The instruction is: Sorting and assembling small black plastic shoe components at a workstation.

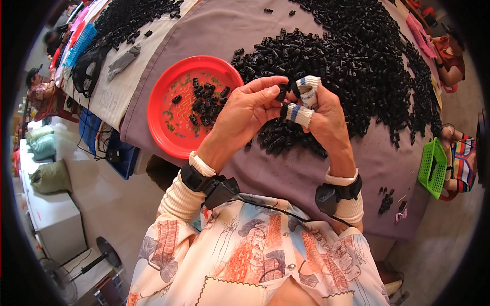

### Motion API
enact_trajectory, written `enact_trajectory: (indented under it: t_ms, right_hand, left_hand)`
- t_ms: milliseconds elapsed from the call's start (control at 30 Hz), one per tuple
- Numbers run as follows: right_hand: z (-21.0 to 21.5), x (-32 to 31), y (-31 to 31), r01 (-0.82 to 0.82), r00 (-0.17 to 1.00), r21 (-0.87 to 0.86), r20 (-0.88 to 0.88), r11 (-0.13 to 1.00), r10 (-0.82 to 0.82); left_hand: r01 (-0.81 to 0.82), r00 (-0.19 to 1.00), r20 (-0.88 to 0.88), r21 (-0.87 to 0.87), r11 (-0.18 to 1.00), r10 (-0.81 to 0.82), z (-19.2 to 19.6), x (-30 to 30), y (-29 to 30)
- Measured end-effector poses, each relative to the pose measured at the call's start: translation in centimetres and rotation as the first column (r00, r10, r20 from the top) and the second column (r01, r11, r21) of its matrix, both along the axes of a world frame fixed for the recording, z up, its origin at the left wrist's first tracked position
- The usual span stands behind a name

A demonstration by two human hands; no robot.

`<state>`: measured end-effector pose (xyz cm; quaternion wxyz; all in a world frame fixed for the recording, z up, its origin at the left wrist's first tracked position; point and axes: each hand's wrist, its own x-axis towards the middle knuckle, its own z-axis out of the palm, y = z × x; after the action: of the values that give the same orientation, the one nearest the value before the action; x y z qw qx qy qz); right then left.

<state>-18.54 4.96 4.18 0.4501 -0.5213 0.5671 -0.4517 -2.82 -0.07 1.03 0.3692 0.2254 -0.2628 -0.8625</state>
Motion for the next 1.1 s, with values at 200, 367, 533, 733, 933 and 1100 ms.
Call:
enact_trajectory:
  t_ms: [200, 367, 533, 733, 933, 1100]
  right_hand:
    - [-0.1, -0.2, -0.4, -0.04, 0.997, 0.015, -0.061, 0.999, 0.04]
    - [-0.2, -0.3, -0.4, -0.052, 0.998, -0.015, -0.035, 0.999, 0.051]
    - [-0.9, -0.6, -0.4, -0.056, 0.998, 0.07, 0.04, 0.996, 0.053]
    - [-0.7, -0.1, -0.4, -0.102, 0.994, 0.08, -0.033, 0.992, 0.105]
    - [-1.0, -0.5, -0.5, -0.11, 0.985, 0.108, -0.122, 0.988, 0.123]
    - [-0.9, -0.6, -0.4, -0.125, 0.984, 0.089, -0.119, 0.988, 0.135]
  left_hand:
    - [-0.014, 0.988, 0.15, -0.115, 0.993, 0.031, -0.5, 0.4, 0.0]
    - [0.026, 1.0, -0.01, -0.001, 1.0, -0.026, -0.6, 0.5, -0.1]
    - [0.015, 0.993, -0.115, 0.027, 1.0, -0.012, -0.5, 0.5, -0.1]
    - [0.047, 0.984, -0.175, 0.035, 0.998, -0.04, -0.8, 0.3, 0.1]
    - [0.045, 0.989, -0.145, 0.025, 0.999, -0.041, -0.5, 0.2, 0.4]
    - [0.036, 0.993, -0.11, -0.005, 0.999, -0.036, -0.6, 0.0, 0.6]
